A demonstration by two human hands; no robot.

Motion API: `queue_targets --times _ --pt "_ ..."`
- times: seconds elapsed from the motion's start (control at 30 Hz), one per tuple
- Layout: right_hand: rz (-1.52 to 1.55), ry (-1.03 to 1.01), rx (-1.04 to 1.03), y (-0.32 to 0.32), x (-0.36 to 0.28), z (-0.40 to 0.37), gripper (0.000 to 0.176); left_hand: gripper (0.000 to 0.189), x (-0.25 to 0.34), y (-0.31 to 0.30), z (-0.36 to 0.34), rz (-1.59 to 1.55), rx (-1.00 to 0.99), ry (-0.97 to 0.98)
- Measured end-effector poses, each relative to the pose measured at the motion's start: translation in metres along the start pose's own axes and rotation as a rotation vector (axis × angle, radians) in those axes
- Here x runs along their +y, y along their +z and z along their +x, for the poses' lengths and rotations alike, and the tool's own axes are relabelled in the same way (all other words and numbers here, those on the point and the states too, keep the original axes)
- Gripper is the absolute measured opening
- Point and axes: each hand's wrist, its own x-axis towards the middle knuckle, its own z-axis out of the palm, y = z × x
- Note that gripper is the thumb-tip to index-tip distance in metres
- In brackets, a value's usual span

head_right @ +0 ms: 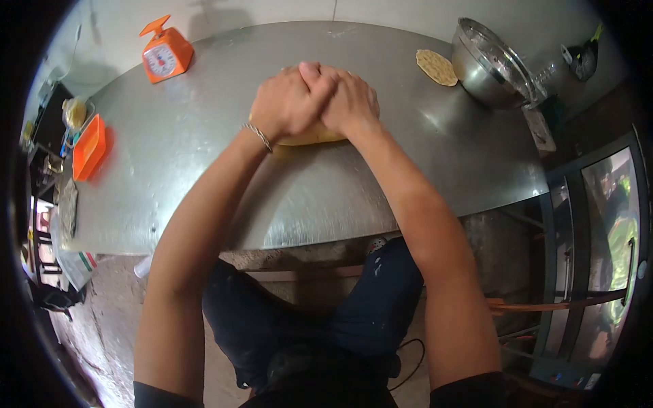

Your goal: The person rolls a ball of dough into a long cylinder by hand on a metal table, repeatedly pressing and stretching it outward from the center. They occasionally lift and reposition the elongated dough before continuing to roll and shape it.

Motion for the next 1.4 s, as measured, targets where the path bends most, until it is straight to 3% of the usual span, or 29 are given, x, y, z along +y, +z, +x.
queue_targets --times 0.07,0.2,0.27,0.3,0.47,0.57,0.63,0.67,0.73,0.8,0.9,0.93,0.97,1.03,1.13,1.23,1.3,1.4 --pt "-0.018 0.12 -0.107 -0.004 0.002 0.036 0.083 0.079 -0.013 0.0 0.032 -0.064 -0.061 -0.105" --pt "0.08 0.115 -0.013 0.019 0.031 0.101 0.087 0.086 -0.05 0.016 0.095 -0.192 -0.093 -0.13" --pt "0.112 0.144 -0.026 0.019 0.034 0.117 0.087 0.088 -0.064 0.018 0.126 -0.148 -0.247 -0.27" --pt "0.087 0.101 0.077 0.026 0.038 0.126 0.087 0.09 -0.071 0.02 0.139 -0.127 -0.321 -0.343" --pt "0.008 -0.05 0.439 0.074 0.069 0.145 0.083 0.099 -0.098 0.042 0.144 -0.1 -0.275 -0.192" --pt "0.083 0.103 0.009 0.028 0.046 0.102 0.077 0.099 -0.089 0.033 0.124 -0.07 -0.307 -0.211" --pt "0.059 0.126 -0.004 0.015 0.026 0.067 0.072 0.099 -0.065 0.016 0.097 0.009 -0.366 -0.292" --pt "0.059 0.119 -0.014 0.011 0.019 0.051 0.071 0.09 -0.041 0.007 0.072 0.016 -0.245 -0.256" --pt "0.088 0.069 0.037 0.013 0.016 0.028 0.066 0.091 -0.023 0.0 0.041 0.092 -0.207 -0.151" --pt "0.031 -0.061 0.21 0.032 0.024 0.01 0.061 0.082 -0.016 0.0 0.017 0.173 -0.13 -0.028" --pt "-0.024 -0.218 0.435 0.043 0.019 -0.028 0.049 0.068 -0.024 0.025 -0.014 0.214 0.167 0.15" --pt "-0.015 -0.278 0.535 0.05 0.019 -0.041 0.048 0.067 0.0 0.014 -0.038 0.122 0.2 0.1" --pt "-0.006 -0.341 0.634 0.056 0.019 -0.054 0.049 0.072 0.007 0.016 -0.055 0.149 0.261 0.169" --pt "-0.065 -0.412 0.66 0.057 0.016 -0.09 0.059 0.084 0.014 0.021 -0.09 0.203 0.384 0.295" --pt "-0.132 -0.496 0.687 0.052 0.008 -0.151 0.064 0.098 0.033 0.022 -0.154 0.165 0.316 0.278" --pt "-0.122 -0.525 0.595 0.038 0.004 -0.208 0.065 0.095 0.05 0.006 -0.202 0.051 0.261 0.351" --pt "-0.122 -0.549 0.517 0.018 0.009 -0.223 0.064 0.088 0.055 -0.015 -0.208 0.006 0.4 0.353" --pt "0.034 -0.538 0.713 -0.013 -0.009 -0.189 0.058 0.078 0.044 -0.049 -0.173 0.002 0.48 0.308"
